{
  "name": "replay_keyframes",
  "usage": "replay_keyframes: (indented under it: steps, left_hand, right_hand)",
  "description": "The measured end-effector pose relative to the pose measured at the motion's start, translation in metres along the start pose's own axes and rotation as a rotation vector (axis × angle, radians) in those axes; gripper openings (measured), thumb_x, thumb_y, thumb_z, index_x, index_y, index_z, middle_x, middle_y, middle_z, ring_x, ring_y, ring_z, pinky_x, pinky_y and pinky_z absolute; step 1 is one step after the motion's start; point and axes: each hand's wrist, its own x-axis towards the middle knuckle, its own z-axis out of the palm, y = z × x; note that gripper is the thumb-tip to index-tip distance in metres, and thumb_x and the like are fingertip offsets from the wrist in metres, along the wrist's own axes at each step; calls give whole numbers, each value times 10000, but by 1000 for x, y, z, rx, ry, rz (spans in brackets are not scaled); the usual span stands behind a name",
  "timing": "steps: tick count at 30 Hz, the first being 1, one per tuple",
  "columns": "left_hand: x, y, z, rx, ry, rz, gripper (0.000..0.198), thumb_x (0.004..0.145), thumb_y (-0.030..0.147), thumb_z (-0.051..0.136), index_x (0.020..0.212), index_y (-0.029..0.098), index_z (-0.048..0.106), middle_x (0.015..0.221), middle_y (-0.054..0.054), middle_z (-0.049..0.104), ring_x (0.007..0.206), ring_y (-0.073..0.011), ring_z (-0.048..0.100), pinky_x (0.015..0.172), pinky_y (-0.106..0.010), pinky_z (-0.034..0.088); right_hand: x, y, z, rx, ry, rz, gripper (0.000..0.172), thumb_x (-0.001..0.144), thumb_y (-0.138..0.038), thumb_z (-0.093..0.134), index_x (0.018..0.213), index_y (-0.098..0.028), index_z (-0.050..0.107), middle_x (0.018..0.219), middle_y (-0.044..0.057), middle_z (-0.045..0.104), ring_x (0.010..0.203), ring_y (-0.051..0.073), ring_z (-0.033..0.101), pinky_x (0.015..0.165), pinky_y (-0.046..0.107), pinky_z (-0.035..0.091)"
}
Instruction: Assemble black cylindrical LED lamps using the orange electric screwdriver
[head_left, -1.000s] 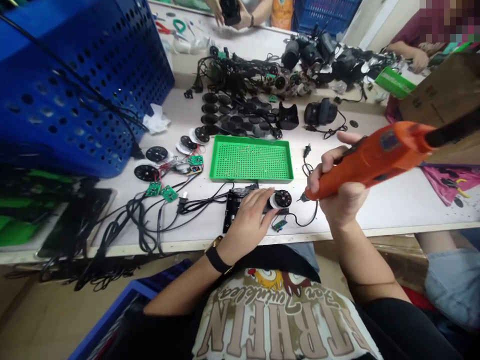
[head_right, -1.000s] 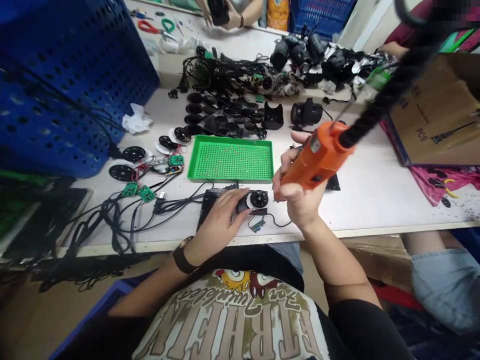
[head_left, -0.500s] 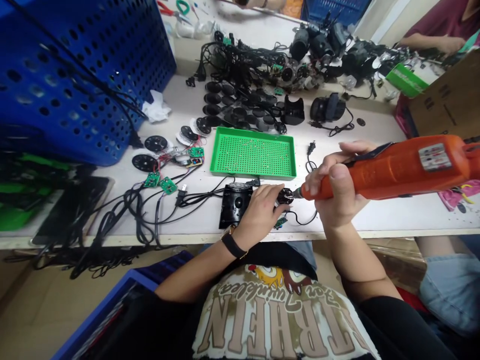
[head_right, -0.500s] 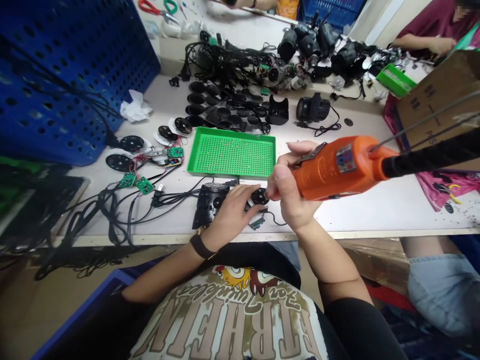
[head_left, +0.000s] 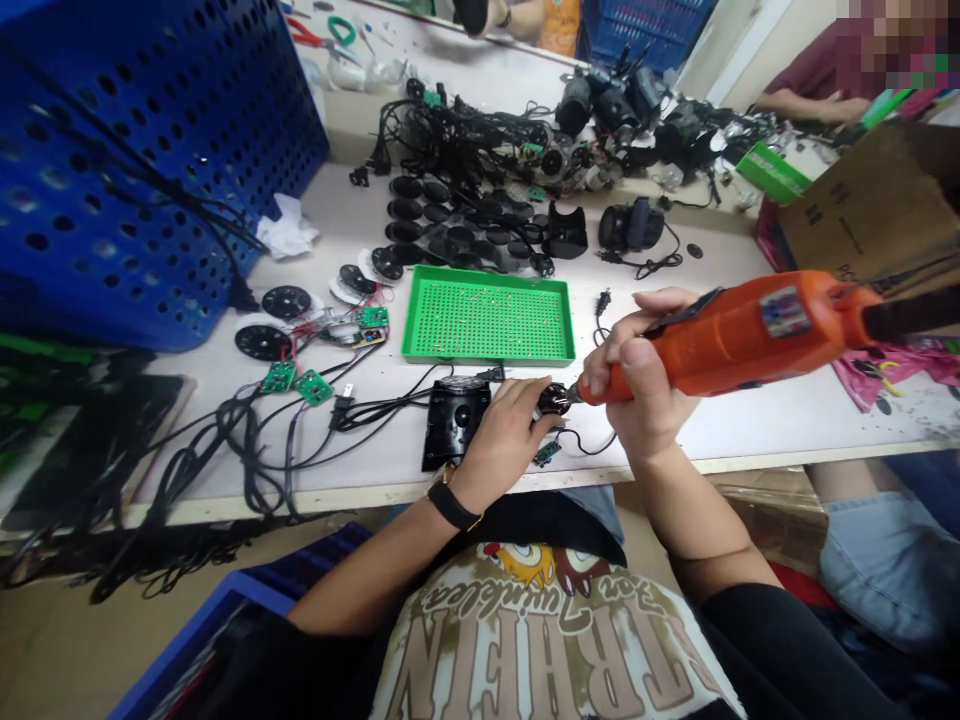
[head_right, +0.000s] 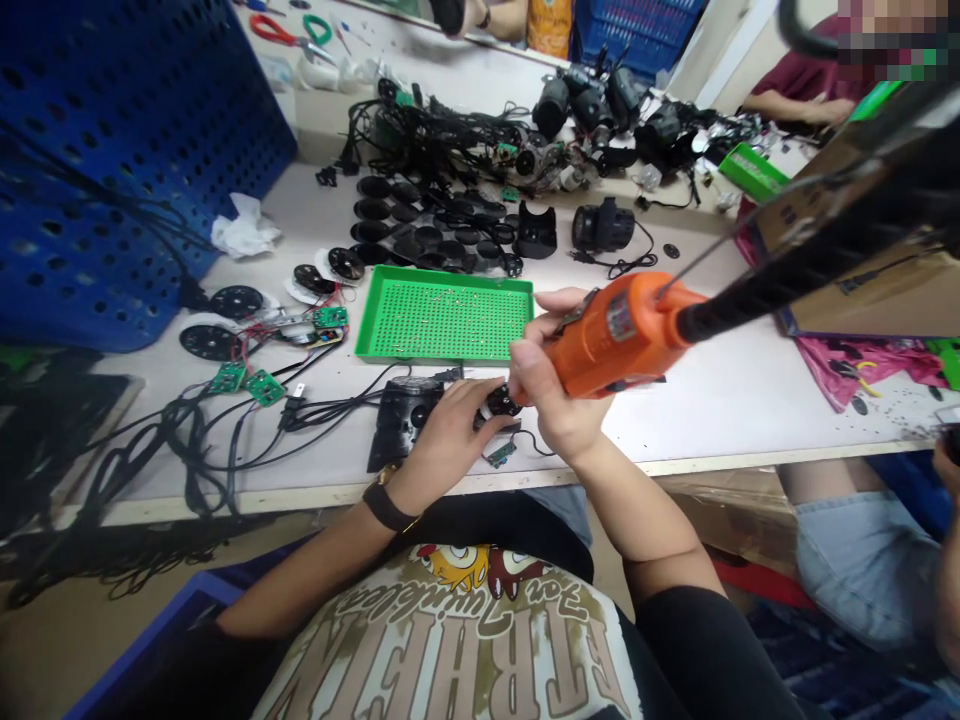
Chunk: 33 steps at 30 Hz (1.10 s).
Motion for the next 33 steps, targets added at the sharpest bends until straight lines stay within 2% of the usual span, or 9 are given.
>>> replay_keyframes:
  steps: [4, 6, 11, 14, 17, 19, 20, 27, 33]
  left_hand:
    - [0, -3, 2, 4, 5, 9, 388, 975, 272, 715, 1335, 176, 608, 1244, -116, 736, 1190, -297, 668, 1029, -491, 546]
    - [0, -2, 2, 6, -4, 14, 394, 966, 272, 726, 1327, 162, 610, 1243, -123, 735, 1187, -300, 668, 1025, -486, 544]
    - [0, 0, 1, 9, -14, 5, 425, 945, 239, 752, 1333, 157, 600, 1233, -117, 735, 1170, -293, 669, 1027, -479, 536]
    - [0, 1, 1, 4, -15, 3, 426, 945, 232, 752, 1334, 147, 602, 1233, -125, 735, 1163, -292, 672, 1025, -481, 539]
    - [0, 1, 0, -6, -16, 0, 397, 953, 222, 740, 1322, 157, 609, 1236, -123, 737, 1159, -287, 676, 1024, -487, 542]
    - [0, 1, 0, -10, -20, -8, 389, 955, 225, 739, 1319, 172, 613, 1238, -117, 738, 1158, -285, 678, 1027, -491, 542]
    - [0, 1, 0, -11, -22, -12, 394, 953, 228, 742, 1322, 175, 614, 1242, -118, 737, 1161, -286, 677, 1030, -493, 543]
    - [0, 1, 1, 5, -16, -22, 403, 928, 203, 765, 1304, 153, 628, 1235, -113, 742, 1180, -287, 666, 1052, -488, 538]
    - [2, 4, 0, 8, 33, -33, 454, 902, 234, 807, 1315, 185, 625, 1251, -104, 747, 1181, -286, 678, 1046, -497, 551]
  right_hand:
    - [7, -4, 0, 131, -45, 54, 663, 699, -815, 744, 1039, -261, 612, 699, -64, 559, 397, 114, 525, 335, 271, 395]
    - [8, -8, 1, 158, -49, 83, 714, 685, -897, 662, 968, -242, 634, 674, -44, 562, 393, 127, 521, 321, 280, 379]
    - [9, -13, 3, 137, -56, 139, 599, 683, -809, 699, 919, -260, 652, 659, -34, 564, 415, 140, 532, 345, 288, 385]
    - [7, -8, 2, 109, -69, 103, 668, 636, -859, 740, 960, -284, 635, 666, -54, 548, 399, 124, 503, 348, 285, 385]
    - [3, -1, 1, 38, -63, 46, 516, 715, -664, 861, 983, -308, 600, 673, -83, 531, 389, 84, 462, 354, 246, 363]
    - [1, 1, 1, -37, -38, 49, 358, 830, -499, 838, 960, -302, 567, 662, -91, 505, 389, 76, 460, 367, 238, 367]
    - [0, 0, 2, -73, -26, 62, 321, 867, -469, 811, 945, -299, 549, 652, -93, 492, 388, 78, 461, 370, 239, 372]
    - [3, -7, 6, -100, 17, 76, 306, 886, -464, 792, 930, -293, 542, 607, -103, 468, 376, 77, 442, 358, 238, 359]
    - [2, -8, 5, -92, 87, 15, 288, 886, -457, 769, 1062, -316, 590, 744, -73, 543, 391, 66, 463, 367, 255, 391]
